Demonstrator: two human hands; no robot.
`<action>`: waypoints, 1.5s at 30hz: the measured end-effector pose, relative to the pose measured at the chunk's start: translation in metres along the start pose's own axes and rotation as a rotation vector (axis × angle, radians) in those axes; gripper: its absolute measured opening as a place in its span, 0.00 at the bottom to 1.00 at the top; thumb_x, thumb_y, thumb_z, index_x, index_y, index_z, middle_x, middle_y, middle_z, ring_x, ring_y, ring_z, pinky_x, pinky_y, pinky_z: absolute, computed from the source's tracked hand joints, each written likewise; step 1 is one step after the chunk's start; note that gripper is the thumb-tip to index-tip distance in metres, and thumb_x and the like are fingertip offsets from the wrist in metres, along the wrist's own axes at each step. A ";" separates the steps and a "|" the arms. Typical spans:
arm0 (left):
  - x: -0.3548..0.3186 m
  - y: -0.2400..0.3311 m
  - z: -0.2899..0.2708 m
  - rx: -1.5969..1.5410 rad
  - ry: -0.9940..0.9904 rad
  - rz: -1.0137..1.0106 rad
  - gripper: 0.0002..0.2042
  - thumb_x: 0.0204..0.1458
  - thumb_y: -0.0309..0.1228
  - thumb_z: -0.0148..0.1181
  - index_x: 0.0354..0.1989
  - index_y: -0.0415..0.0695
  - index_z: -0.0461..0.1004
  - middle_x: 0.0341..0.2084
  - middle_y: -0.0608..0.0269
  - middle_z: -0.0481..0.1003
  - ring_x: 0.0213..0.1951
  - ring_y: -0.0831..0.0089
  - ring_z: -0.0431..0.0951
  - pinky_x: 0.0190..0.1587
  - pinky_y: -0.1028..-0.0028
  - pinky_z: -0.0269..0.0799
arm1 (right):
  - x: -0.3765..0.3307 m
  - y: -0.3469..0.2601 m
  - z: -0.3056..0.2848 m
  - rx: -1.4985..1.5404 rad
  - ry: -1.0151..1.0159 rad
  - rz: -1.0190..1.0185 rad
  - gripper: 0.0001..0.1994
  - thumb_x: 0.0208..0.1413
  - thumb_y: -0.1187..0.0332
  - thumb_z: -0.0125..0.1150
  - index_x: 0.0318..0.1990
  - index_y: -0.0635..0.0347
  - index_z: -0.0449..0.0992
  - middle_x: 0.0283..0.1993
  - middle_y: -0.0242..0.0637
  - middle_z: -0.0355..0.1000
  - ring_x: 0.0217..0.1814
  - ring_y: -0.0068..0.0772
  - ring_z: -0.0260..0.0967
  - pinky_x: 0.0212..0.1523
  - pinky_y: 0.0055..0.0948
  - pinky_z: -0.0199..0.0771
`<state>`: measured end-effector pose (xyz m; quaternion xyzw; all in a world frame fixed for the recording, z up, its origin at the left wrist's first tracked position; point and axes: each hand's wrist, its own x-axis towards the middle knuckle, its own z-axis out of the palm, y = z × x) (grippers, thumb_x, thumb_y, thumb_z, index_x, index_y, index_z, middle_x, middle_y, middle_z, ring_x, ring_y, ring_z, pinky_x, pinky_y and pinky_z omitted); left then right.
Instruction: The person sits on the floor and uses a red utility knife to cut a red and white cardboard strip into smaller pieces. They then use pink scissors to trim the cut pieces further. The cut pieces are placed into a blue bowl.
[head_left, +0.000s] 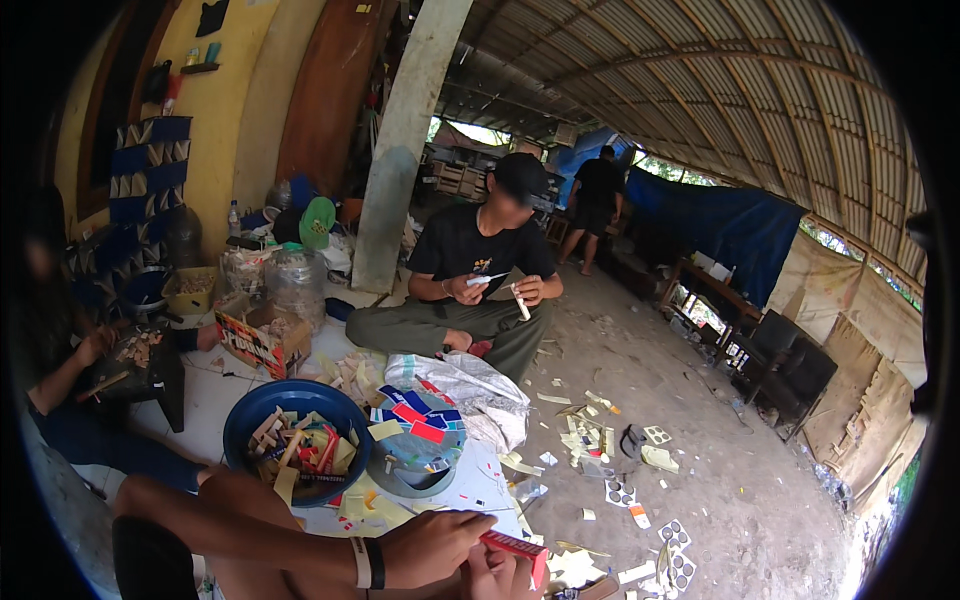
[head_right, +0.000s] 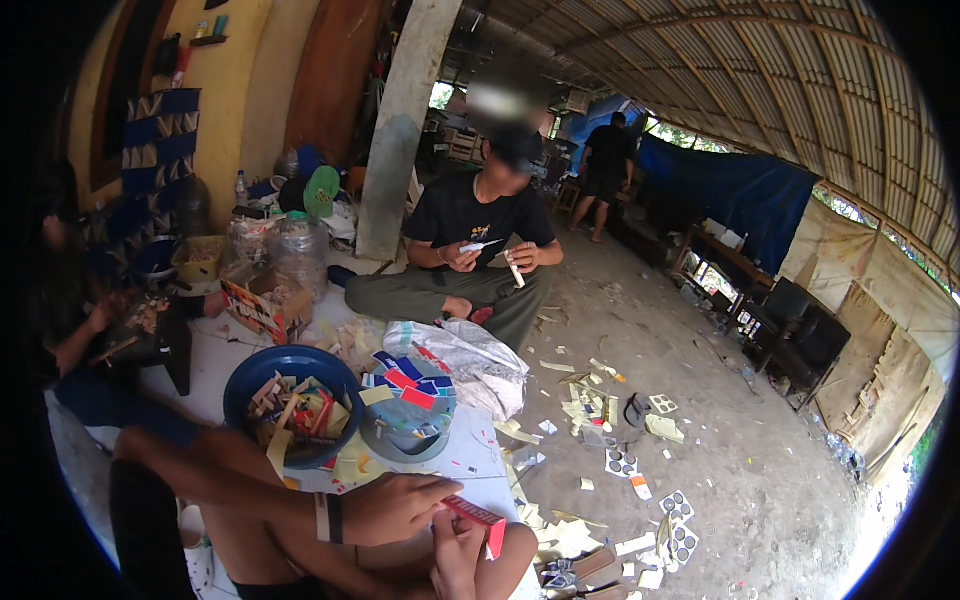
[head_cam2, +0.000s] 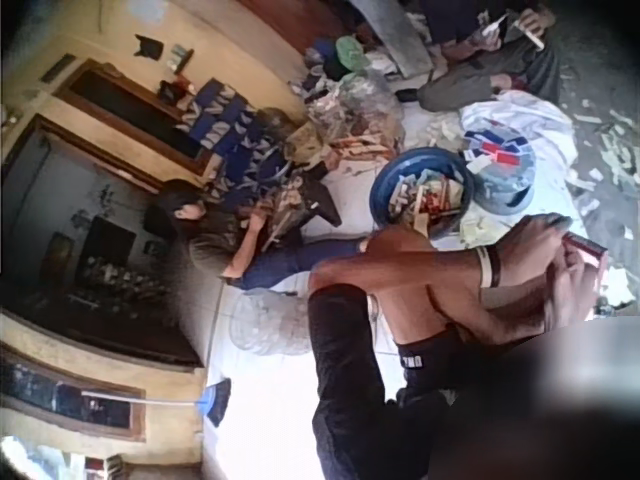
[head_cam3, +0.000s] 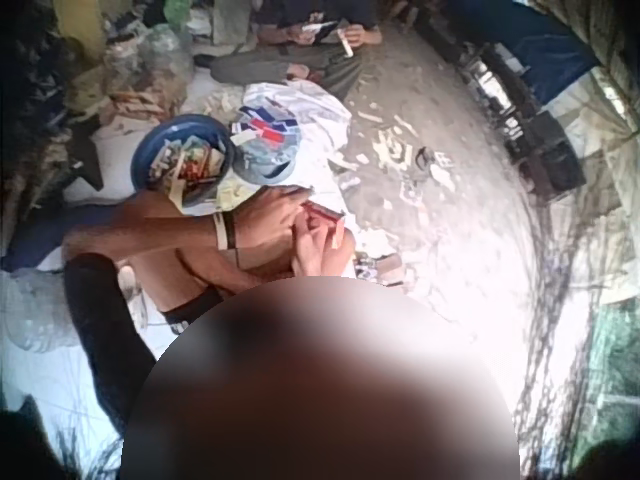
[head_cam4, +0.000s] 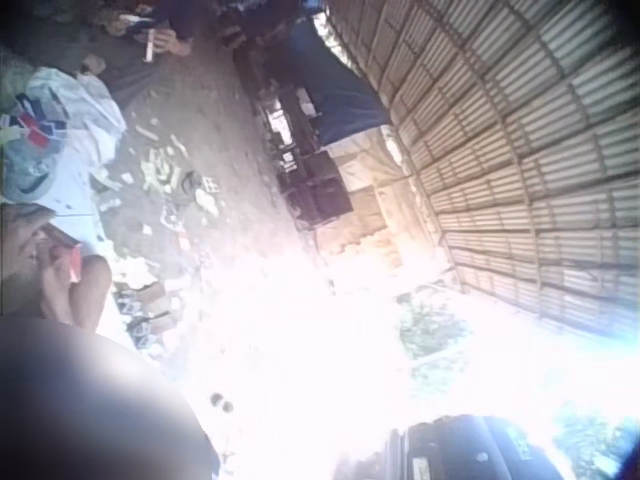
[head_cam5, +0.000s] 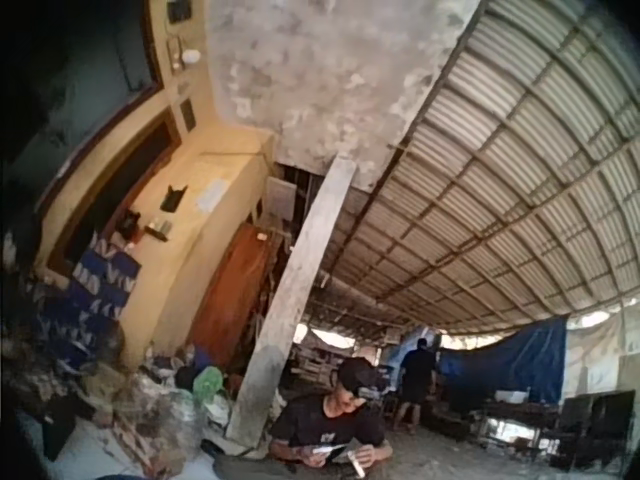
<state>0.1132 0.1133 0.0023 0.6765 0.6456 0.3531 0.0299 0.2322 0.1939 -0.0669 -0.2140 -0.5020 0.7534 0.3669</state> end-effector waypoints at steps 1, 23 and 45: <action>0.002 0.004 -0.007 -0.057 -0.025 -0.075 0.23 0.55 0.23 0.56 0.61 0.31 0.68 0.50 0.40 0.76 0.51 0.45 0.79 0.52 0.57 0.77 | 0.009 0.009 0.004 0.187 -0.026 0.010 0.10 0.66 0.77 0.58 0.52 0.69 0.76 0.47 0.38 0.78 0.47 0.25 0.76 0.48 0.28 0.78; 0.059 -0.021 -0.058 -0.286 0.123 -0.034 0.23 0.58 0.35 0.68 0.57 0.34 0.75 0.43 0.46 0.83 0.46 0.53 0.84 0.49 0.63 0.77 | 0.075 -0.009 0.015 0.430 -0.162 -0.119 0.10 0.64 0.73 0.62 0.51 0.63 0.77 0.47 0.38 0.77 0.48 0.29 0.74 0.52 0.33 0.74; 0.044 -0.029 -0.064 -0.074 0.307 -0.256 0.16 0.50 0.24 0.74 0.48 0.37 0.84 0.44 0.49 0.84 0.42 0.66 0.86 0.43 0.71 0.83 | 0.104 0.016 0.039 0.610 -0.458 0.039 0.13 0.67 0.75 0.56 0.57 0.65 0.75 0.51 0.34 0.76 0.51 0.23 0.69 0.52 0.28 0.66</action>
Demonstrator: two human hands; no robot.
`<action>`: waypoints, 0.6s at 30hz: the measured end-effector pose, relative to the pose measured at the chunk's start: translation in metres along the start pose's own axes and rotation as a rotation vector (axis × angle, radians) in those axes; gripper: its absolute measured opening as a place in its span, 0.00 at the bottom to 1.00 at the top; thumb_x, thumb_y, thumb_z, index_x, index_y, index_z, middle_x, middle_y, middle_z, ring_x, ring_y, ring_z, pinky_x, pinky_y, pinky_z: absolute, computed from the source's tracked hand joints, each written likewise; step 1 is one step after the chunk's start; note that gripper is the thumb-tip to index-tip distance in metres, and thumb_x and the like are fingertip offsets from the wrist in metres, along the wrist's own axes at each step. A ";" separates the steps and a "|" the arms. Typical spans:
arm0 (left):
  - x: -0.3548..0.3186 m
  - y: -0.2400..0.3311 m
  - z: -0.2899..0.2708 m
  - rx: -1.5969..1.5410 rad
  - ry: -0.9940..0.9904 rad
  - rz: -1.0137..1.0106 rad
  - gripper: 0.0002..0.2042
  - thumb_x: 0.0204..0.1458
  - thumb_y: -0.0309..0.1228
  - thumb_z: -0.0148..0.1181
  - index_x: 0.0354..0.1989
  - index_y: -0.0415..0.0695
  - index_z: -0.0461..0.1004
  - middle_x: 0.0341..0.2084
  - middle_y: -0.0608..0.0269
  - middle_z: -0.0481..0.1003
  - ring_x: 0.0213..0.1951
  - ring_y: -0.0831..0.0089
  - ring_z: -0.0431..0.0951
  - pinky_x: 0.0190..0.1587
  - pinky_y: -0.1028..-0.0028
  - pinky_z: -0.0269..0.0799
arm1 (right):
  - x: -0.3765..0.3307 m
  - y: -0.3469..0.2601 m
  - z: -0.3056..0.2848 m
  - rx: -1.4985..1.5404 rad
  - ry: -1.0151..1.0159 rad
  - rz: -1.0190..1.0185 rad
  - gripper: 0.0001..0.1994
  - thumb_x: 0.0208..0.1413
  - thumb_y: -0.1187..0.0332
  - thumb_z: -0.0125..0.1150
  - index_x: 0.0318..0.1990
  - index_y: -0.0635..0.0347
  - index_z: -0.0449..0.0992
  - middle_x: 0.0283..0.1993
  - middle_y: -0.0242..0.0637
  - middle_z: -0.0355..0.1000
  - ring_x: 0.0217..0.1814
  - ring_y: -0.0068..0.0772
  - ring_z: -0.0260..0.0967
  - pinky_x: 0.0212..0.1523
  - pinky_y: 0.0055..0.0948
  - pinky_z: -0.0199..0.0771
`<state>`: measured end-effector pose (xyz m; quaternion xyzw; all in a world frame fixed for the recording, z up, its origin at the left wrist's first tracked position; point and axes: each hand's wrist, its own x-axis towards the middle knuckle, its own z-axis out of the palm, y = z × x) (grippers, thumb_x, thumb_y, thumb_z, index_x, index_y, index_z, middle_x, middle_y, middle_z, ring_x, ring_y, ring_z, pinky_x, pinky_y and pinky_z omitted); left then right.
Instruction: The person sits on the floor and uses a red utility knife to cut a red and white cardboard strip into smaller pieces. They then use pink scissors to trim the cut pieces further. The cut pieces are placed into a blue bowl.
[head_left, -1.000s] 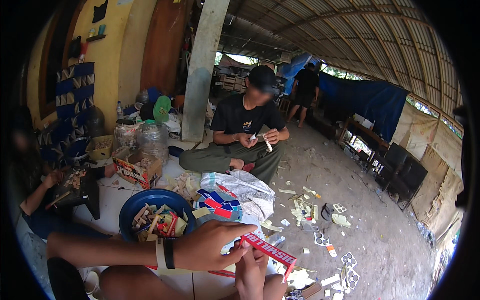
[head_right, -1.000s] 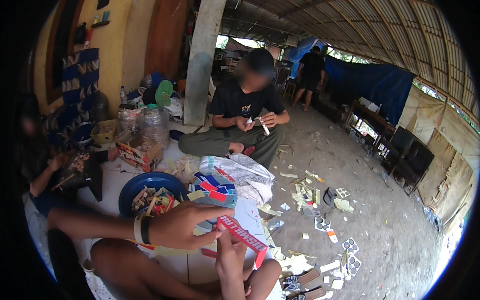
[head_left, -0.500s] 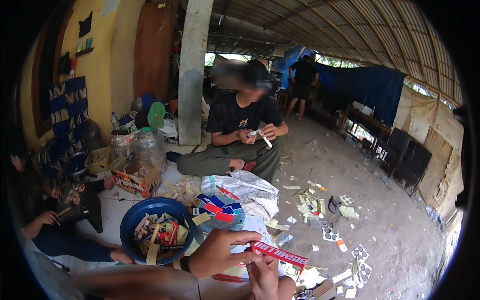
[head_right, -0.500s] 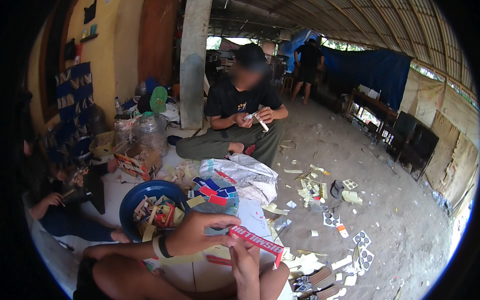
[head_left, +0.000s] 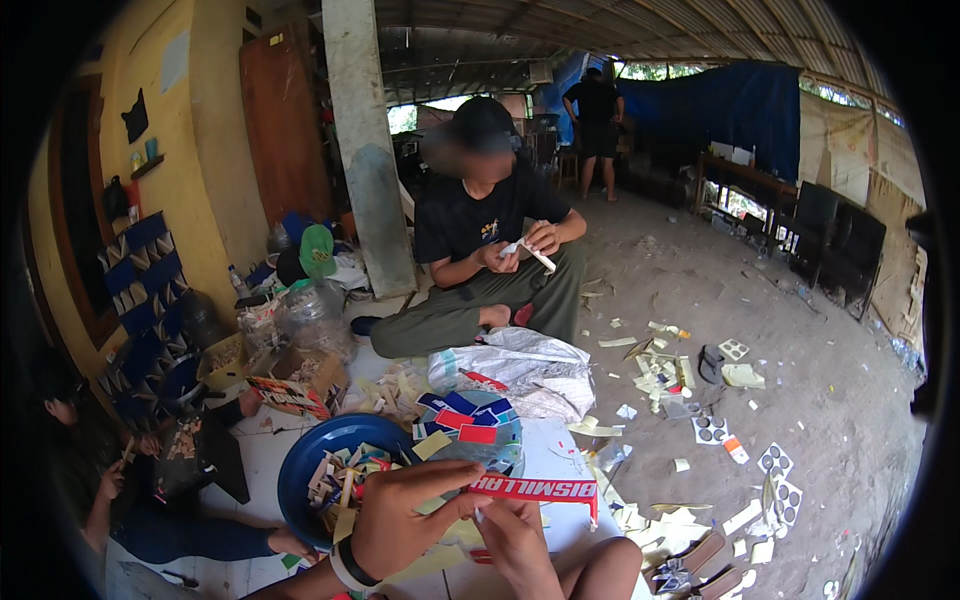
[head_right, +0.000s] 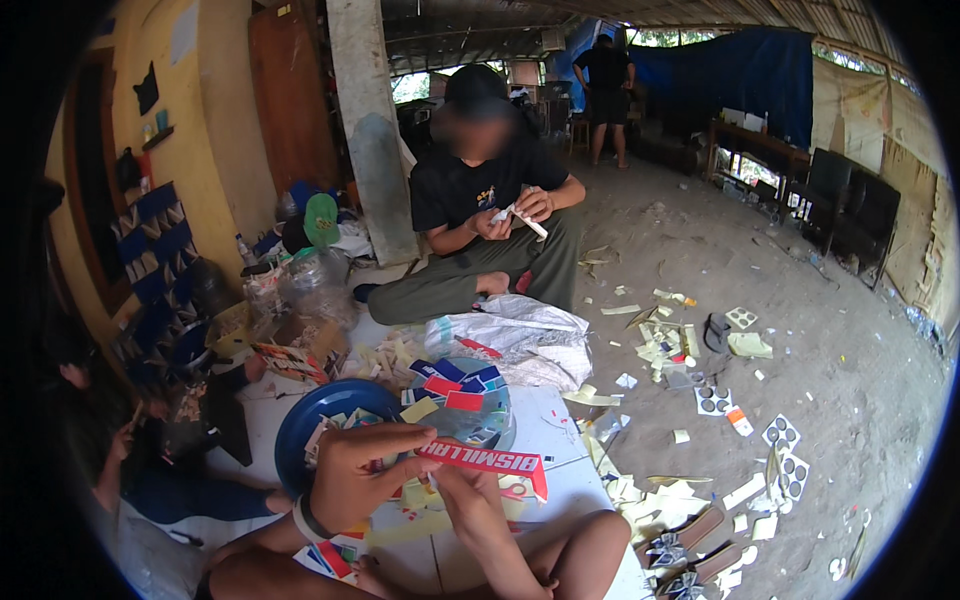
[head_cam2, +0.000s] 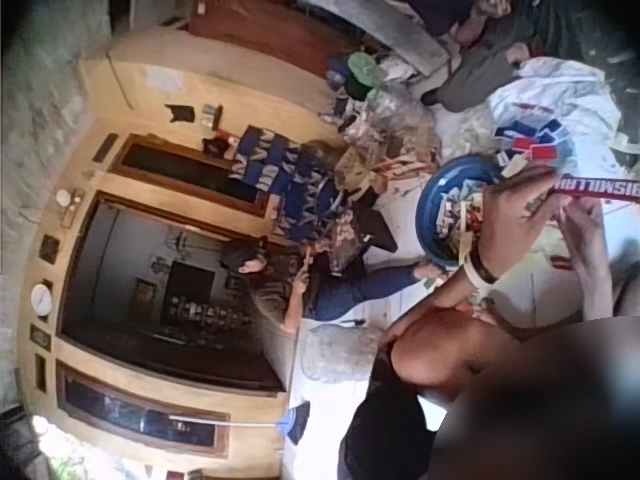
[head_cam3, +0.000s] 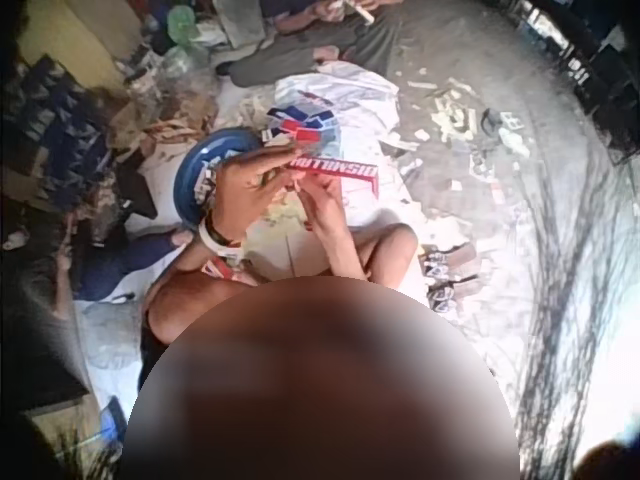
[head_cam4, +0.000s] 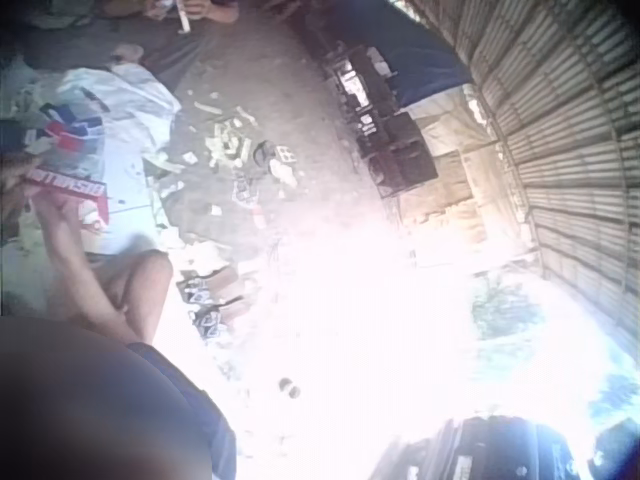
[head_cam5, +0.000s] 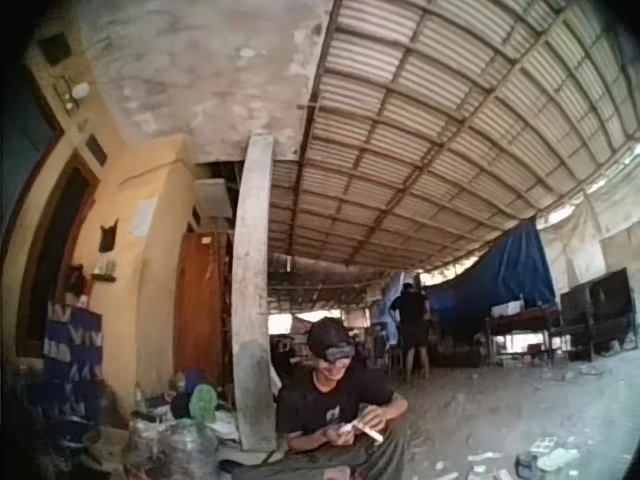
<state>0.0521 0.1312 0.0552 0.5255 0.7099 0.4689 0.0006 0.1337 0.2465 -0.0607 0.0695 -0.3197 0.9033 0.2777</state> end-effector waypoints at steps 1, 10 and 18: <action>0.000 0.000 0.000 0.027 -0.001 0.004 0.16 0.49 0.26 0.75 0.48 0.37 0.83 0.44 0.49 0.84 0.42 0.62 0.87 0.44 0.69 0.84 | 0.000 0.000 -0.002 -0.006 0.001 0.014 0.13 0.67 0.75 0.57 0.56 0.65 0.75 0.51 0.34 0.76 0.51 0.23 0.69 0.52 0.27 0.66; 0.009 -0.013 0.015 0.335 -0.037 0.239 0.16 0.48 0.27 0.75 0.46 0.38 0.84 0.44 0.53 0.84 0.40 0.62 0.87 0.41 0.70 0.84 | 0.001 0.007 -0.020 0.043 0.022 0.042 0.12 0.66 0.76 0.58 0.55 0.62 0.77 0.51 0.31 0.77 0.51 0.21 0.71 0.54 0.26 0.68; 0.011 -0.015 0.026 0.403 -0.082 0.226 0.16 0.47 0.24 0.76 0.46 0.38 0.84 0.43 0.51 0.84 0.40 0.61 0.87 0.41 0.70 0.84 | -0.003 0.010 -0.031 0.033 0.111 0.069 0.11 0.65 0.76 0.60 0.54 0.63 0.78 0.50 0.32 0.78 0.52 0.23 0.72 0.54 0.28 0.70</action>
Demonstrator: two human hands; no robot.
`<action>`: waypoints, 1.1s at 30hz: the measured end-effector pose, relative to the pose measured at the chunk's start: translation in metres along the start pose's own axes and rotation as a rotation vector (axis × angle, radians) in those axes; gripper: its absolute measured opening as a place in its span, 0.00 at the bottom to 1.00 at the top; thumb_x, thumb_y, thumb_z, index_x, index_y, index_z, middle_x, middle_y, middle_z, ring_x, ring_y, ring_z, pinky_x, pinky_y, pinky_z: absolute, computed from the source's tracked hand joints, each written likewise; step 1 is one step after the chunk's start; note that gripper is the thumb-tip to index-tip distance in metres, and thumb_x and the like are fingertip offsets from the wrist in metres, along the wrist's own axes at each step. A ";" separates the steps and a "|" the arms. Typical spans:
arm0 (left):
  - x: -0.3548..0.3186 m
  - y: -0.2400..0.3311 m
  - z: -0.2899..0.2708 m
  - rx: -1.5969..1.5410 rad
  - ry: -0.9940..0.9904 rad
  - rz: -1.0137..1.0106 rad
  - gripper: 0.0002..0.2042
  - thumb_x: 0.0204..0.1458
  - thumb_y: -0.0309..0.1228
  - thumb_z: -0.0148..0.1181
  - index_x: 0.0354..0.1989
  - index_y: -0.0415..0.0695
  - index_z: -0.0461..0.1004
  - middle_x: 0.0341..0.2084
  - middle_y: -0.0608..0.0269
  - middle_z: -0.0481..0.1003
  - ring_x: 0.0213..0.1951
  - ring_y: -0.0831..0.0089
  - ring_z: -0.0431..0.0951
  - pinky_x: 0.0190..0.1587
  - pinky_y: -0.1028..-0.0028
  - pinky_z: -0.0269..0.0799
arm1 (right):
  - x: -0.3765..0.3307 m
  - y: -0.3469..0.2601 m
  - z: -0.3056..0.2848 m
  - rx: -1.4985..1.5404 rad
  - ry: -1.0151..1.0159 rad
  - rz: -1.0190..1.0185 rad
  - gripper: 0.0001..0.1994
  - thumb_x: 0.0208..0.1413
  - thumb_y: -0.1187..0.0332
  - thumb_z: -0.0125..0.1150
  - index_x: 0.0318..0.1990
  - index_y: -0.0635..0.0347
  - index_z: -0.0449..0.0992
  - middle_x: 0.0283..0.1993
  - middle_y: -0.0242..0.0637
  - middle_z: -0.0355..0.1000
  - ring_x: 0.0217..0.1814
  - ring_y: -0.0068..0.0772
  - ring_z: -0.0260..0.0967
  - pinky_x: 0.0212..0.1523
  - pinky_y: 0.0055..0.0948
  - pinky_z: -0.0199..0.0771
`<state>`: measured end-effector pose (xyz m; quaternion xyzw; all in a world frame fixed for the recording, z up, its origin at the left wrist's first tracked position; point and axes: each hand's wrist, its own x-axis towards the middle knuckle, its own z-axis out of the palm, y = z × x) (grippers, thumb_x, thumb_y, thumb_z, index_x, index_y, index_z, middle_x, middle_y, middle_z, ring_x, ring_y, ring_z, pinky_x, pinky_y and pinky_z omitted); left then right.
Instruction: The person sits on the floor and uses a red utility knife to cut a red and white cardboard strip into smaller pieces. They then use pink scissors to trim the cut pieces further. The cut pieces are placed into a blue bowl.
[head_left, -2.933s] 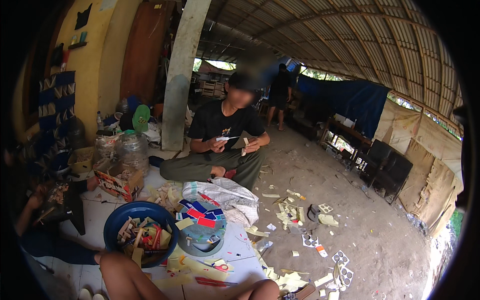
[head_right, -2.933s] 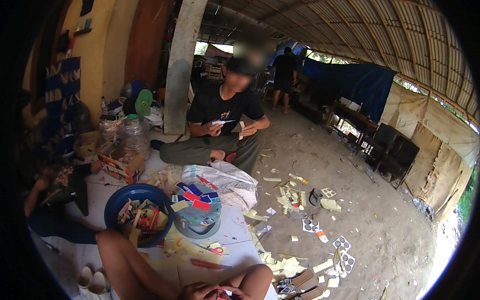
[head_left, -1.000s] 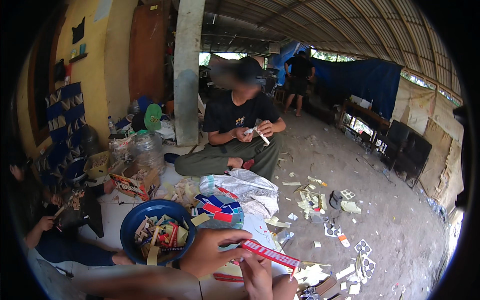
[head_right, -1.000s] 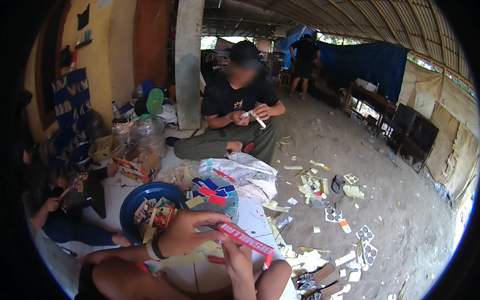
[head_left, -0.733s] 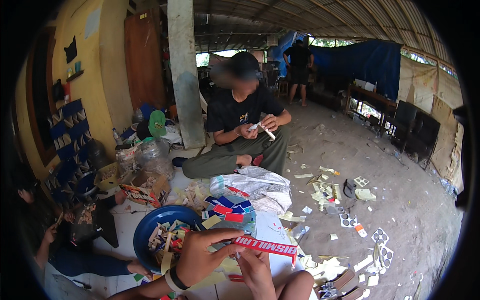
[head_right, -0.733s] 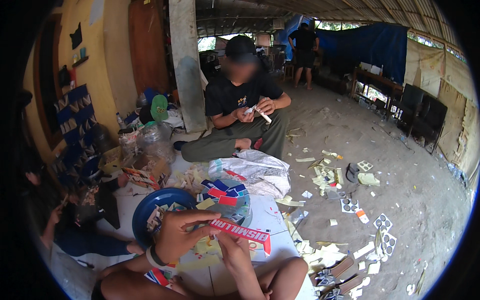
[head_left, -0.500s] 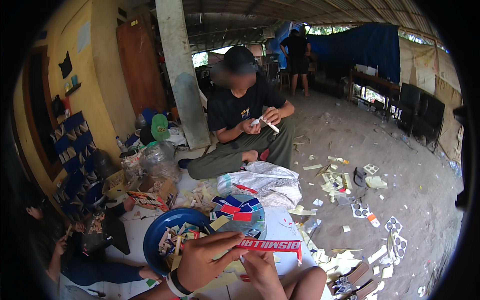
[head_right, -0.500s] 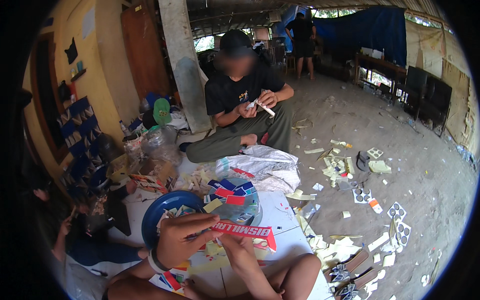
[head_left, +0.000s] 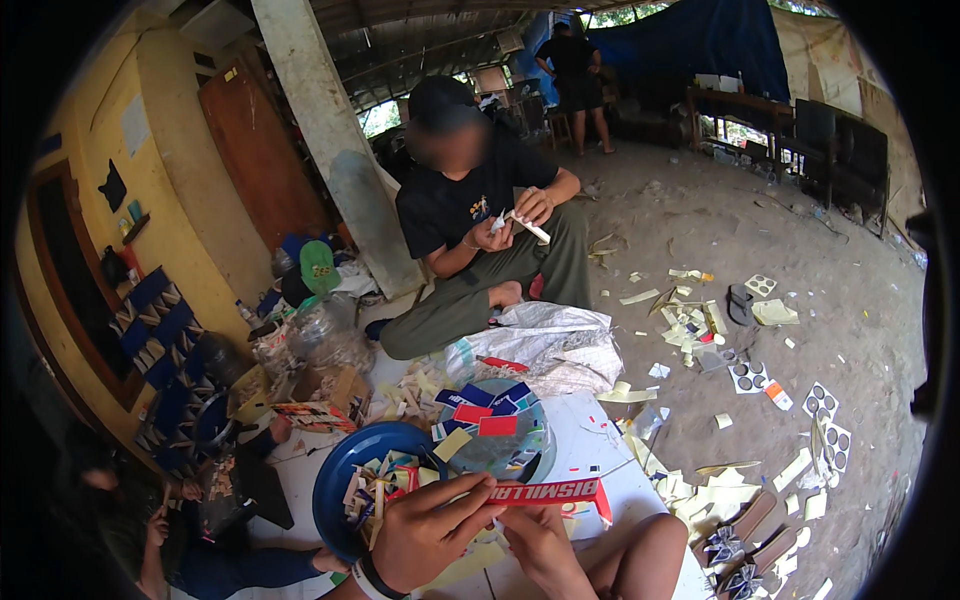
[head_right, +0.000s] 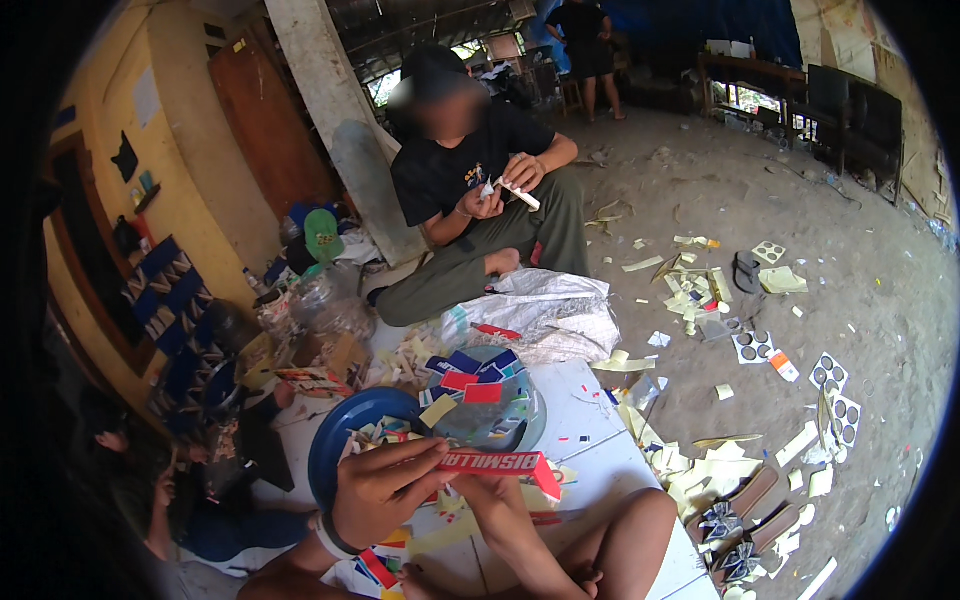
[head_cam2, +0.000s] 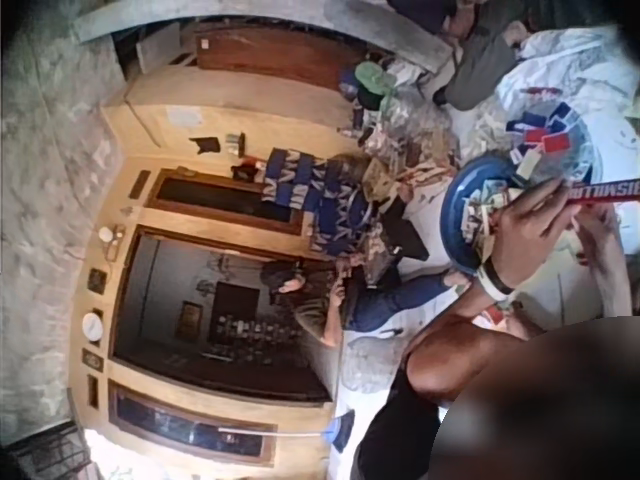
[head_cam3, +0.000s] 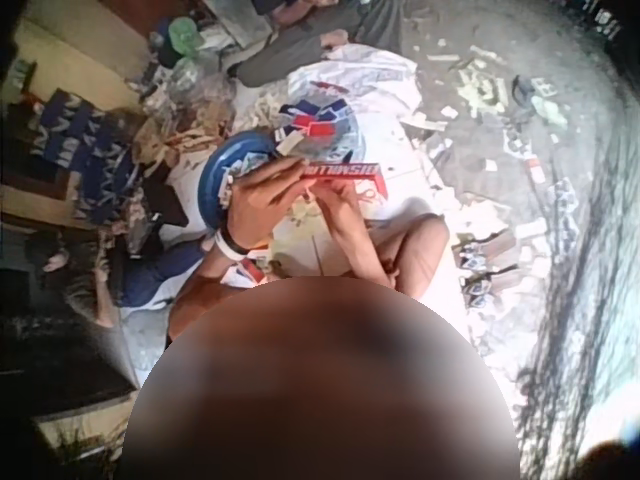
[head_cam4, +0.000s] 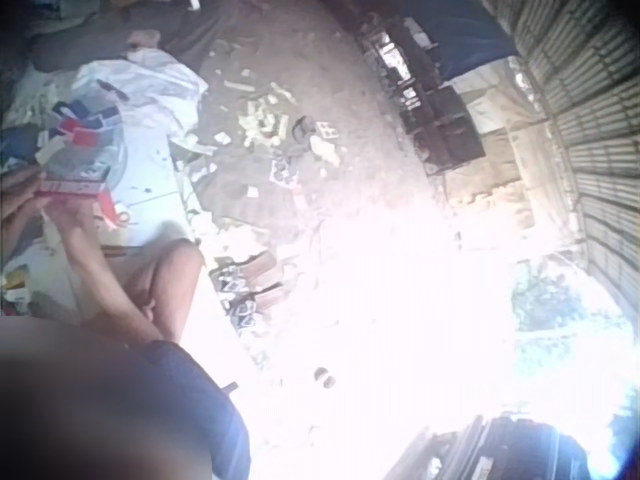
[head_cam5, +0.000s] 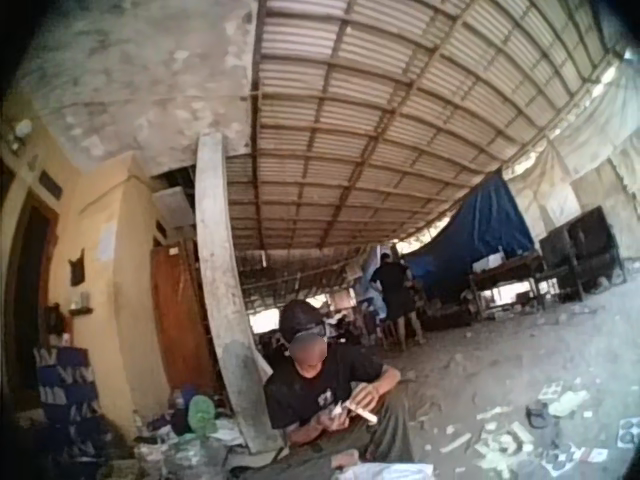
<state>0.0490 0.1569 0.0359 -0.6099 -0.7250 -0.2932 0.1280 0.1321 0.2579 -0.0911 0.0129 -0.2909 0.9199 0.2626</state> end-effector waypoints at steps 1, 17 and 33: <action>0.000 0.000 0.000 -0.008 0.002 -0.008 0.16 0.47 0.24 0.75 0.46 0.38 0.84 0.43 0.51 0.84 0.40 0.61 0.87 0.41 0.70 0.84 | 0.001 0.001 0.000 0.007 0.005 0.009 0.11 0.65 0.77 0.60 0.53 0.63 0.78 0.50 0.32 0.79 0.52 0.23 0.73 0.54 0.28 0.70; -0.011 -0.004 -0.001 -0.053 0.000 -0.036 0.12 0.50 0.27 0.73 0.43 0.38 0.85 0.43 0.53 0.83 0.38 0.62 0.87 0.39 0.69 0.83 | -0.002 0.008 -0.005 -0.044 -0.059 0.008 0.09 0.67 0.74 0.57 0.51 0.64 0.80 0.46 0.30 0.78 0.49 0.19 0.71 0.50 0.25 0.67; -0.018 0.004 -0.021 -0.257 -0.100 -0.223 0.17 0.53 0.31 0.73 0.50 0.40 0.82 0.36 0.49 0.84 0.32 0.67 0.85 0.36 0.71 0.77 | -0.006 0.000 -0.002 -0.333 -0.096 0.042 0.09 0.63 0.76 0.62 0.49 0.66 0.80 0.46 0.35 0.80 0.44 0.22 0.75 0.46 0.22 0.73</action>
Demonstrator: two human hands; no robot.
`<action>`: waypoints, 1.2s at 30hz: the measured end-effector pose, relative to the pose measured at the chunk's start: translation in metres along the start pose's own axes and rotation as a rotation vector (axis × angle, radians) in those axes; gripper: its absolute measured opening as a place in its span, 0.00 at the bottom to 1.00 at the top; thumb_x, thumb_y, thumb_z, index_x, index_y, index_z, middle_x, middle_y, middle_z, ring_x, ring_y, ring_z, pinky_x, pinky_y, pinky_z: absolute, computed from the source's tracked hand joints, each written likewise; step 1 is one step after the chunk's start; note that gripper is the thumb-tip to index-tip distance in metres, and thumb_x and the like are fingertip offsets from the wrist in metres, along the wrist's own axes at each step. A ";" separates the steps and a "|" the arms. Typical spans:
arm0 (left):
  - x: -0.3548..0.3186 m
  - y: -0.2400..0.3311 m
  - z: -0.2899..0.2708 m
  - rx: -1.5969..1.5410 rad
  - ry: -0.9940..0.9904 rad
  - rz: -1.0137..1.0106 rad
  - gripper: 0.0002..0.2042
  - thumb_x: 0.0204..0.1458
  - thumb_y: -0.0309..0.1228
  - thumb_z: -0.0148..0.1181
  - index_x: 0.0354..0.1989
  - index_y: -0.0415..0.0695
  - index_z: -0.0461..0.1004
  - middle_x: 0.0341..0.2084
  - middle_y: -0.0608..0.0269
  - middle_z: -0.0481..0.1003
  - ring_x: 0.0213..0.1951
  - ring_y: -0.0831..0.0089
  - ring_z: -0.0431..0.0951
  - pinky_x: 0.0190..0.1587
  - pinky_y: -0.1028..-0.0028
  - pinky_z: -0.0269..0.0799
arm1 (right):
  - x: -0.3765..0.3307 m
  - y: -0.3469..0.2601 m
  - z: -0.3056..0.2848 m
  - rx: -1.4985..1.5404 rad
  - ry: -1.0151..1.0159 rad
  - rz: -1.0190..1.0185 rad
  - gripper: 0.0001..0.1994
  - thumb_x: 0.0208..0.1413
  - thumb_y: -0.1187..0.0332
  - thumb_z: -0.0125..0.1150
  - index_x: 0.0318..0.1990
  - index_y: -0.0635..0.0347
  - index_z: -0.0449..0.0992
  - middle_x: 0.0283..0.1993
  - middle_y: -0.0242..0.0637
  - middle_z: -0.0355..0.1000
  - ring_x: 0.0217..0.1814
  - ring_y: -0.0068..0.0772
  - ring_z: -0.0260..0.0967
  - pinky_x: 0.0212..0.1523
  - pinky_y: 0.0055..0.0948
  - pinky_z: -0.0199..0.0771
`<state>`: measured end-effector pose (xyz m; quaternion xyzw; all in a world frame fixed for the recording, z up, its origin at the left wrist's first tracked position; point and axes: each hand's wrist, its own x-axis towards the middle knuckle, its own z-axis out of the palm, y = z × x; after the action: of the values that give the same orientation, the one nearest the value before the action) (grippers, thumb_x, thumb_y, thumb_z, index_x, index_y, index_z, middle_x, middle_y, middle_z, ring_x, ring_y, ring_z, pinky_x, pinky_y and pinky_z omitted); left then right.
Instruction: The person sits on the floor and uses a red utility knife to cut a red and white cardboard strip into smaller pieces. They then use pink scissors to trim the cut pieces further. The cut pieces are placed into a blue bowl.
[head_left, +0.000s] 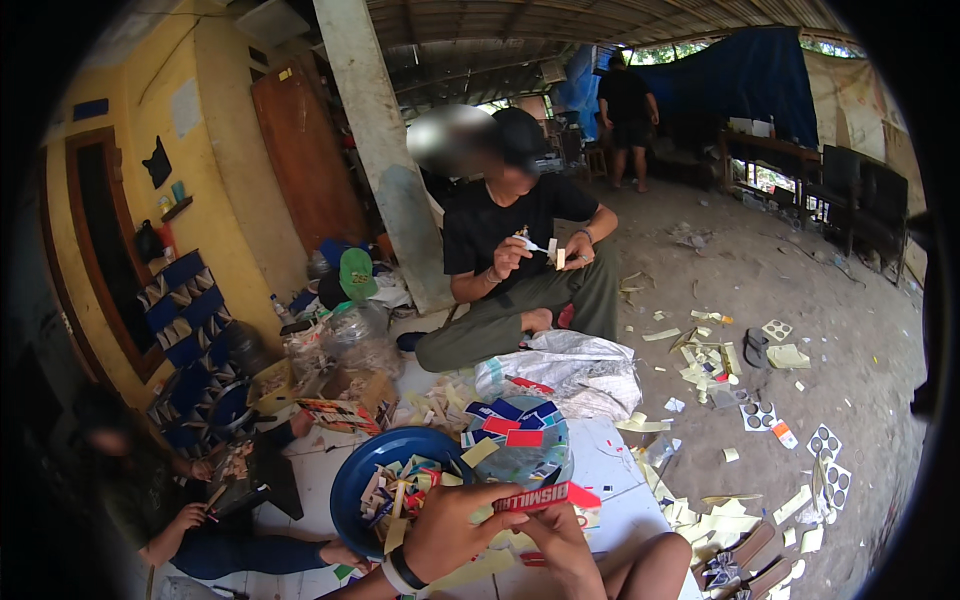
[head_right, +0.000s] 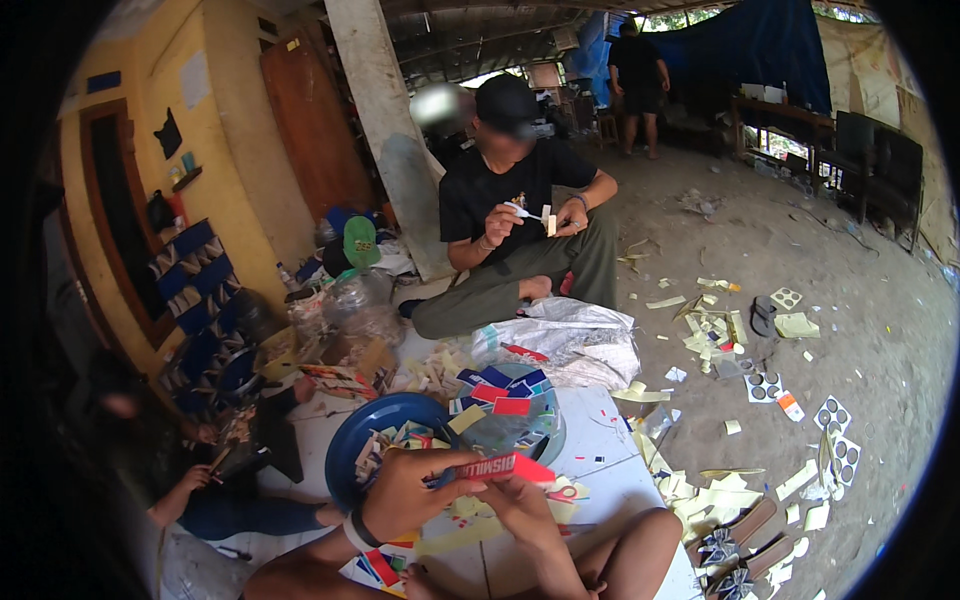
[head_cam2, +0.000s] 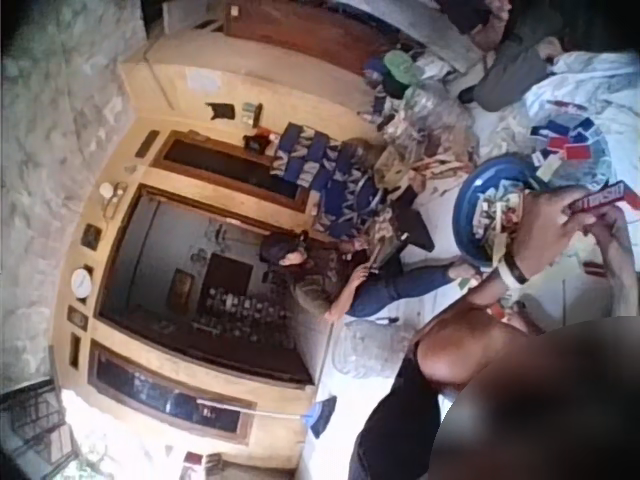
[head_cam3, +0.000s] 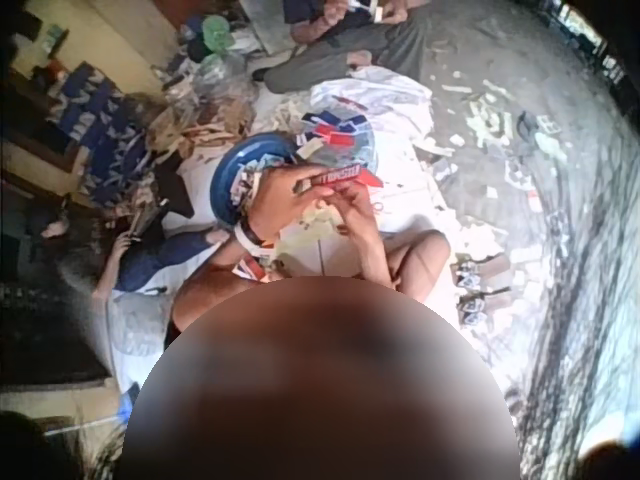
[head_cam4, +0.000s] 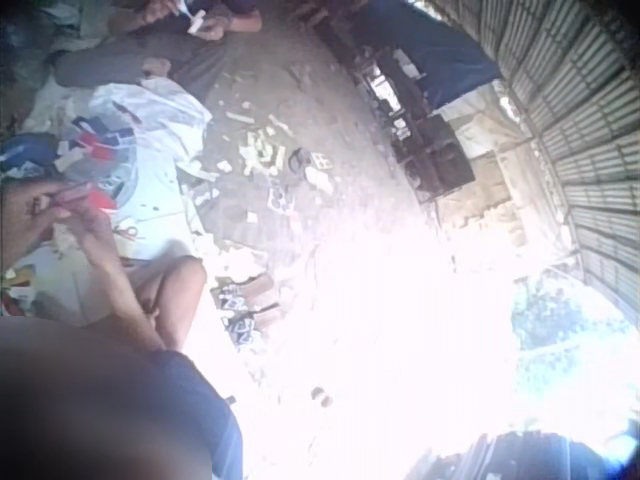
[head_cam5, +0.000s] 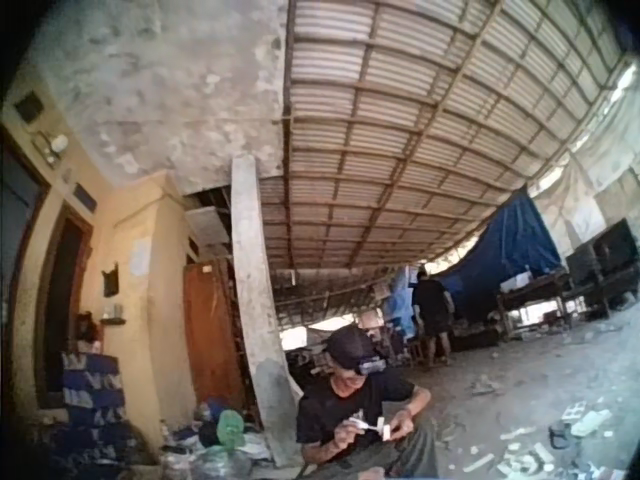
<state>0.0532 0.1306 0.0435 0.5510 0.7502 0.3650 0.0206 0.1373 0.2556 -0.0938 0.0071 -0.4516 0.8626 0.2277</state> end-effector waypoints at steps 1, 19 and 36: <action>0.000 0.000 0.000 -0.001 0.008 -0.017 0.17 0.53 0.31 0.73 0.51 0.41 0.82 0.36 0.50 0.84 0.32 0.64 0.85 0.36 0.70 0.78 | 0.000 -0.002 0.000 -0.008 0.020 -0.029 0.09 0.63 0.76 0.63 0.49 0.66 0.81 0.45 0.34 0.80 0.41 0.20 0.75 0.41 0.19 0.73; 0.000 0.002 0.014 0.129 0.070 0.128 0.15 0.53 0.26 0.70 0.50 0.40 0.81 0.42 0.50 0.83 0.40 0.56 0.86 0.40 0.66 0.82 | -0.001 0.002 -0.015 -0.243 0.122 -0.031 0.12 0.55 0.72 0.75 0.47 0.60 0.83 0.38 0.31 0.81 0.37 0.17 0.73 0.37 0.23 0.75; 0.006 0.006 0.015 0.055 0.226 -0.023 0.14 0.51 0.24 0.74 0.44 0.33 0.82 0.31 0.51 0.83 0.29 0.81 0.79 0.32 0.76 0.75 | 0.004 -0.001 -0.006 -0.134 0.112 -0.335 0.08 0.59 0.82 0.67 0.45 0.70 0.83 0.47 0.44 0.83 0.49 0.27 0.79 0.53 0.29 0.79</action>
<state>0.0618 0.1438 0.0380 0.4981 0.7636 0.4039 -0.0752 0.1355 0.2622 -0.0956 0.0191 -0.4873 0.7795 0.3930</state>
